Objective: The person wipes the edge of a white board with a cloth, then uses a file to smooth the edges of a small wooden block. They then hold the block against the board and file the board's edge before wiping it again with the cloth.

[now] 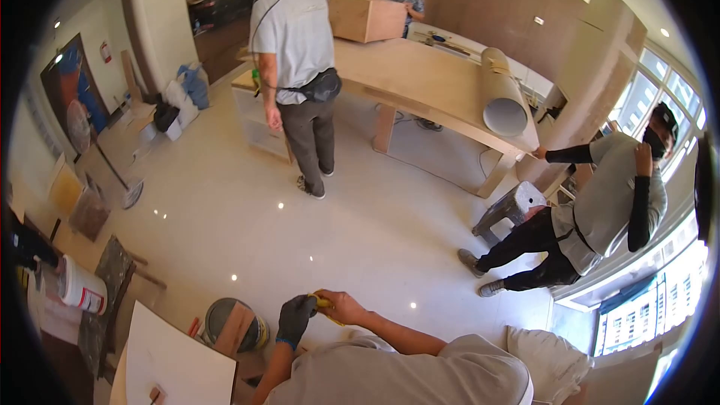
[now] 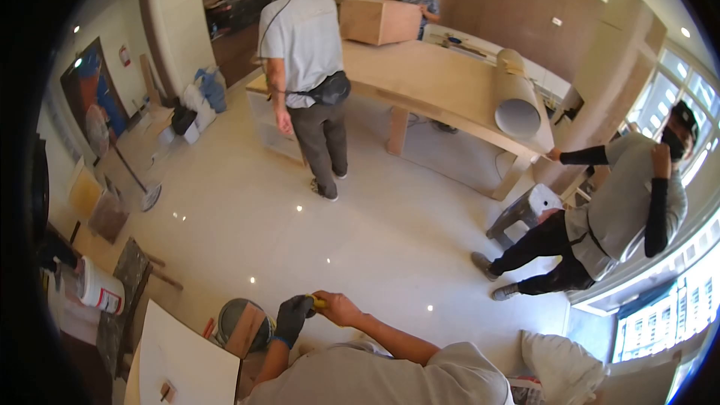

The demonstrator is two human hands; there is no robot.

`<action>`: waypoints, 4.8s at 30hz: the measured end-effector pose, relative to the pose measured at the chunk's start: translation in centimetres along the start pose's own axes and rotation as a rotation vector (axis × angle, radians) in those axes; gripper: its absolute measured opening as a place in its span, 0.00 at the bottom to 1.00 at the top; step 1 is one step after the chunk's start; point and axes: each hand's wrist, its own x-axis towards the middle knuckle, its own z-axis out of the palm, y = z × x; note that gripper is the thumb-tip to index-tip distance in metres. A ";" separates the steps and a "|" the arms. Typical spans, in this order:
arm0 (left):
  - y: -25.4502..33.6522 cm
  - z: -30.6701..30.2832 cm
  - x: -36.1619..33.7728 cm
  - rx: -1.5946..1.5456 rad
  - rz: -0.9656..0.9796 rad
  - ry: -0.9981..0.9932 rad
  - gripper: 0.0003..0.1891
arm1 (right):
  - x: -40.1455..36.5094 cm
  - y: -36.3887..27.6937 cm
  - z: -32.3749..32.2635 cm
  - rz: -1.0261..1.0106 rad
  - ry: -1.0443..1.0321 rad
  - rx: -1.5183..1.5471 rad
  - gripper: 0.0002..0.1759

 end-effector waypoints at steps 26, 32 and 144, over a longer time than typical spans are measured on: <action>-4.2 -10.5 -6.6 0.475 0.312 0.927 0.13 | 2.3 -2.6 0.7 0.288 -0.395 0.559 0.27; -5.0 -21.4 -14.7 0.627 -0.008 1.356 0.19 | 1.2 2.2 -0.3 0.439 -0.382 0.477 0.25; -8.9 -8.4 -29.9 -0.266 0.070 1.489 0.17 | 4.7 -1.7 0.4 0.438 -0.998 1.032 0.49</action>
